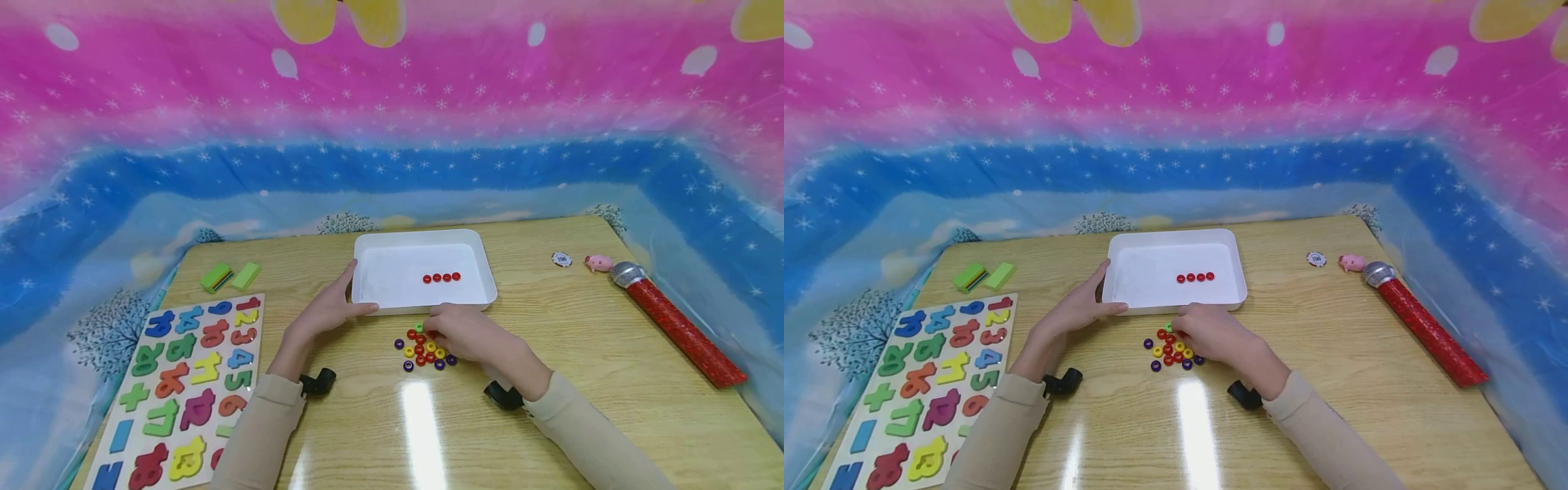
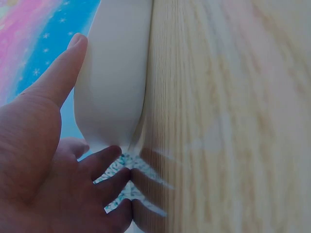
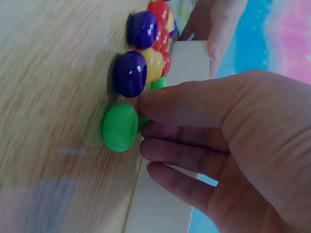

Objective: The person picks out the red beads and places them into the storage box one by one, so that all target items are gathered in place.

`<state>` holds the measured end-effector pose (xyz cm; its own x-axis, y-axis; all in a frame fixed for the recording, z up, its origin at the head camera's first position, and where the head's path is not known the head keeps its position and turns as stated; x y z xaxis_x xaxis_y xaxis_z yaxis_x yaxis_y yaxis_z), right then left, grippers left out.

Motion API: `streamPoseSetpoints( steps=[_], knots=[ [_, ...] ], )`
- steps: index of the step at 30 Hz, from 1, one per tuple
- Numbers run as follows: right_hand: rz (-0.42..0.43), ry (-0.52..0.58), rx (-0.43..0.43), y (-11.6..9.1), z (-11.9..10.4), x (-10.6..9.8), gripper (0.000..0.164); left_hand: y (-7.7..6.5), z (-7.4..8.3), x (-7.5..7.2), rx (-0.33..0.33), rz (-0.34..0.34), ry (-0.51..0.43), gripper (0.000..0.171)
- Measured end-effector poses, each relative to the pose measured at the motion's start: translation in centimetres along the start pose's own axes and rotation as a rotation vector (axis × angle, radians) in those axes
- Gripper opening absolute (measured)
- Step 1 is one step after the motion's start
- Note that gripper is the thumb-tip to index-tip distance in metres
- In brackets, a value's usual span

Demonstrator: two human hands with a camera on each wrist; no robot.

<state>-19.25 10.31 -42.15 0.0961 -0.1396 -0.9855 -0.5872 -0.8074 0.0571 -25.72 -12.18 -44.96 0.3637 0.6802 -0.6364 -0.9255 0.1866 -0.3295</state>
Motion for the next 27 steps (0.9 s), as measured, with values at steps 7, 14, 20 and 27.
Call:
streamPoseSetpoints(
  steps=[7,14,20,27],
  knots=[
    [0.004,-0.033,-0.006,0.1,-0.5,-0.4,0.01,0.2,-0.2,0.1,-0.003,-0.001,-0.015,0.108],
    [0.066,-0.022,-0.016,0.7,-0.7,-2.3,0.009,-0.1,-0.1,0.0,-0.001,-0.004,-0.011,0.109],
    [0.095,-0.012,0.041,2.1,0.8,-3.3,0.011,-0.1,-0.2,0.0,-0.008,-0.007,-0.023,0.107],
    [0.156,-0.044,0.111,4.5,3.4,-3.6,0.014,0.1,-0.1,0.3,-0.007,-0.005,-0.018,0.108]
  ],
)
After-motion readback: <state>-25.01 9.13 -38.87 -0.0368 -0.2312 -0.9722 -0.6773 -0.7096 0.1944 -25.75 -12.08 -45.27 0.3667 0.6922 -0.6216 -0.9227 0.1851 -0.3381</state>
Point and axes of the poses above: each hand's wrist, its own y-axis towards the middle knuckle, its own x-axis out of the palm, z = x × y, the point moved 5 cm from there along y, towards the middle knuckle, and after that the axes turned 10 degrees about -x, right-handed, at the moved point
